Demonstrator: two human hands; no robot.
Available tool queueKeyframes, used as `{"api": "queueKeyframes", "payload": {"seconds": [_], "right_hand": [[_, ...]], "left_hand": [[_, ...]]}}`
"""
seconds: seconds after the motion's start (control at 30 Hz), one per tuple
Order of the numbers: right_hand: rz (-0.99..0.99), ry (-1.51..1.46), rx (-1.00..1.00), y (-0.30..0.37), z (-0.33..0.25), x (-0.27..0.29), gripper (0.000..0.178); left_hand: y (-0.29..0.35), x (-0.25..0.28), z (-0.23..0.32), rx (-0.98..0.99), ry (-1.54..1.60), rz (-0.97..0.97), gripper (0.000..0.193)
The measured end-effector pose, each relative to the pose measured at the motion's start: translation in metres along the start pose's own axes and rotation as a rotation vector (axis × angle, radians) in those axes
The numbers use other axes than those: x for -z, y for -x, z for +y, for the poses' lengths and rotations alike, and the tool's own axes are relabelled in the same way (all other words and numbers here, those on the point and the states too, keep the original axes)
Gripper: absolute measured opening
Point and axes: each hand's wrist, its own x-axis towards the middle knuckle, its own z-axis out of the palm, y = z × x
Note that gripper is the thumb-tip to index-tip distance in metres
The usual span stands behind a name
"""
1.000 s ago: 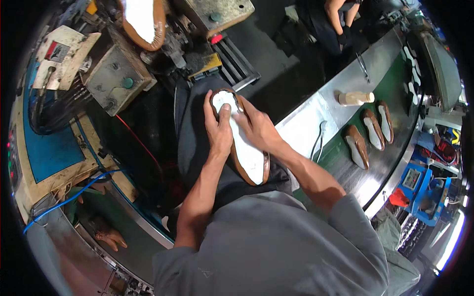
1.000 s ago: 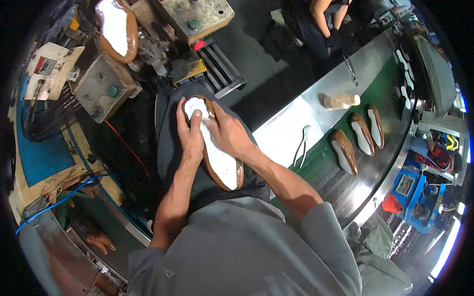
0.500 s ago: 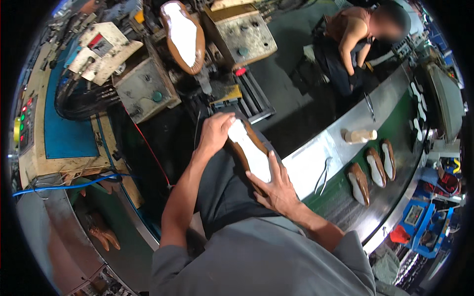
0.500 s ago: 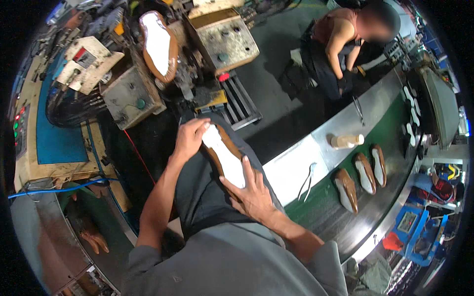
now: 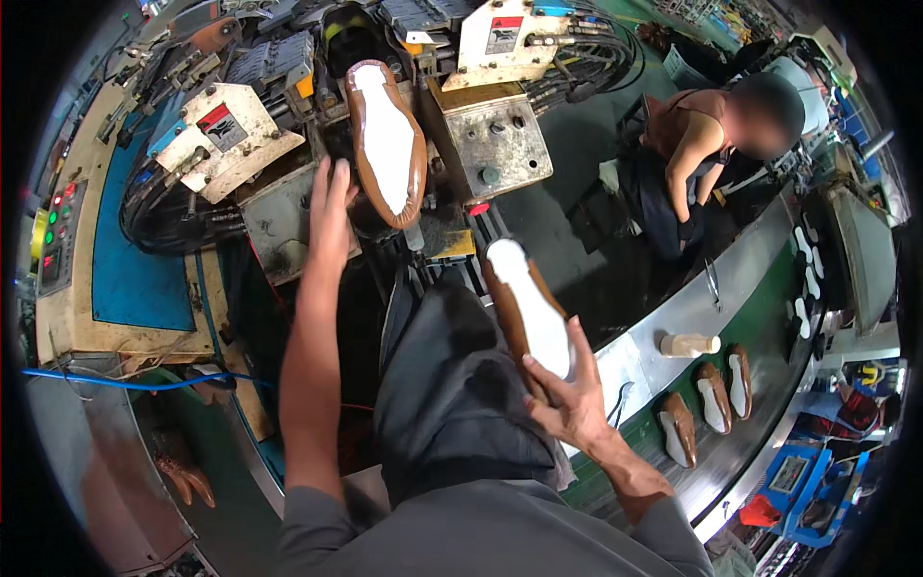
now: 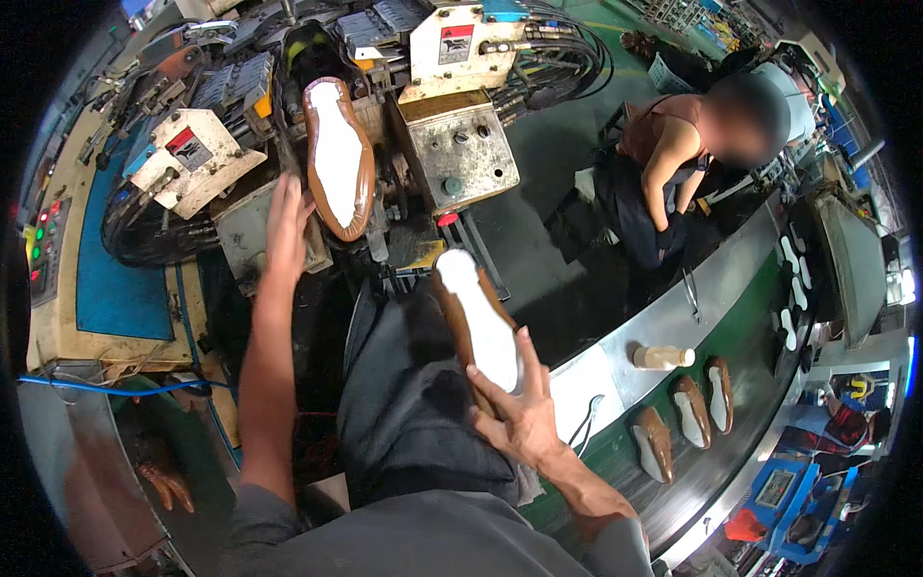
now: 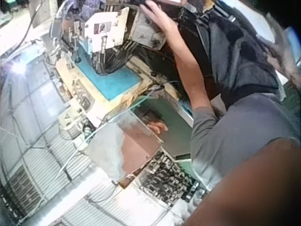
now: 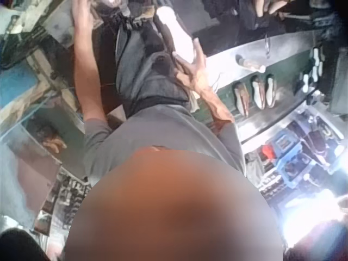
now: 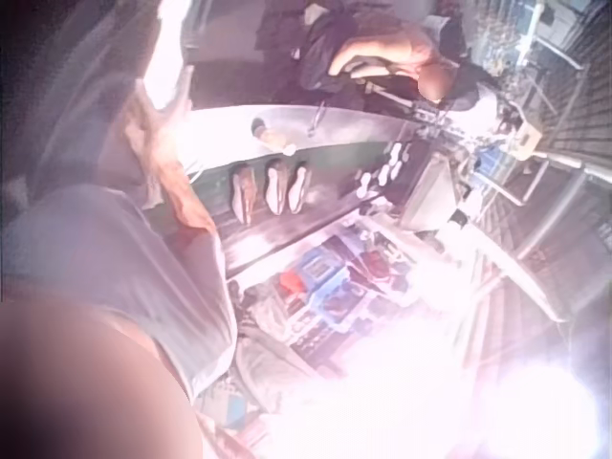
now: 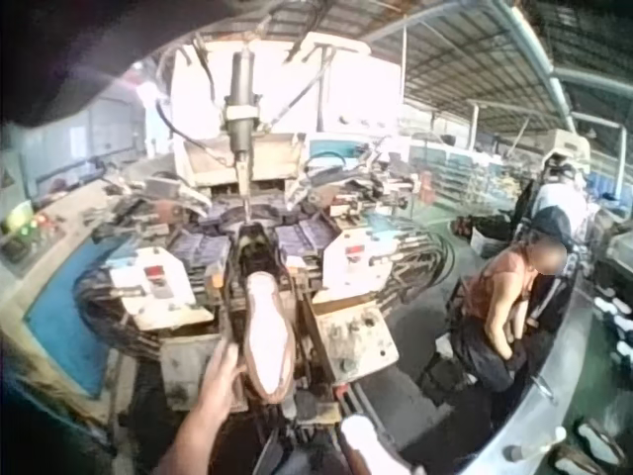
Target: Operate a shoe-lasting machine to attach soles to upper shoe components.
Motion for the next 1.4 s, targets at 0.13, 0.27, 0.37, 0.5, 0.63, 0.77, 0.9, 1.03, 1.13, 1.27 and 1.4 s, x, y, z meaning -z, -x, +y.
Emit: {"api": "queueKeyframes", "payload": {"seconds": [0.13, 0.27, 0.37, 0.5, 0.63, 0.77, 0.9, 1.03, 1.13, 1.27, 1.4], "right_hand": [[0.086, 0.094, 0.098, -0.088, -0.01, 0.027, 0.069], [0.136, 0.12, 0.247, -0.184, -0.035, 0.037, 0.071], [0.122, 0.089, 0.276, -0.254, -0.05, 0.017, 0.071], [0.16, 0.05, 0.292, -0.325, -0.06, -0.03, 0.07], [0.173, 0.001, 0.24, -0.345, -0.054, -0.076, 0.07], [0.13, 0.08, 0.193, -0.336, -0.07, -0.089, 0.073], [0.267, 0.177, 0.315, -0.33, -0.085, -0.11, 0.075], [0.308, 0.195, 0.391, -0.323, -0.066, -0.114, 0.079], [0.312, 0.187, 0.412, -0.328, -0.072, -0.117, 0.079], [0.348, 0.165, 0.438, -0.369, -0.074, -0.119, 0.076], [0.417, 0.252, 0.434, -0.415, -0.075, -0.125, 0.073]], "left_hand": [[-0.059, -0.036, 0.047, 0.342, 0.204, -0.258, 0.061], [-0.044, -0.03, 0.069, 0.325, 0.238, -0.262, 0.06], [0.007, 0.01, 0.094, 0.145, 0.248, -0.376, 0.065], [0.1, 0.059, 0.112, 0.085, 0.357, -0.238, 0.079], [0.163, 0.103, 0.099, 0.172, 0.308, -0.255, 0.109], [0.206, 0.112, 0.094, 0.192, 0.193, -0.112, 0.112], [0.226, 0.097, 0.087, 0.182, 0.057, -0.049, 0.098], [0.222, 0.074, 0.087, 0.253, 0.102, -0.094, 0.09], [0.218, 0.065, 0.081, 0.166, -0.073, -0.121, 0.09], [0.213, 0.059, 0.075, 0.205, -0.195, -0.13, 0.09], [0.206, 0.052, 0.069, 0.166, -0.308, -0.068, 0.091]]}}
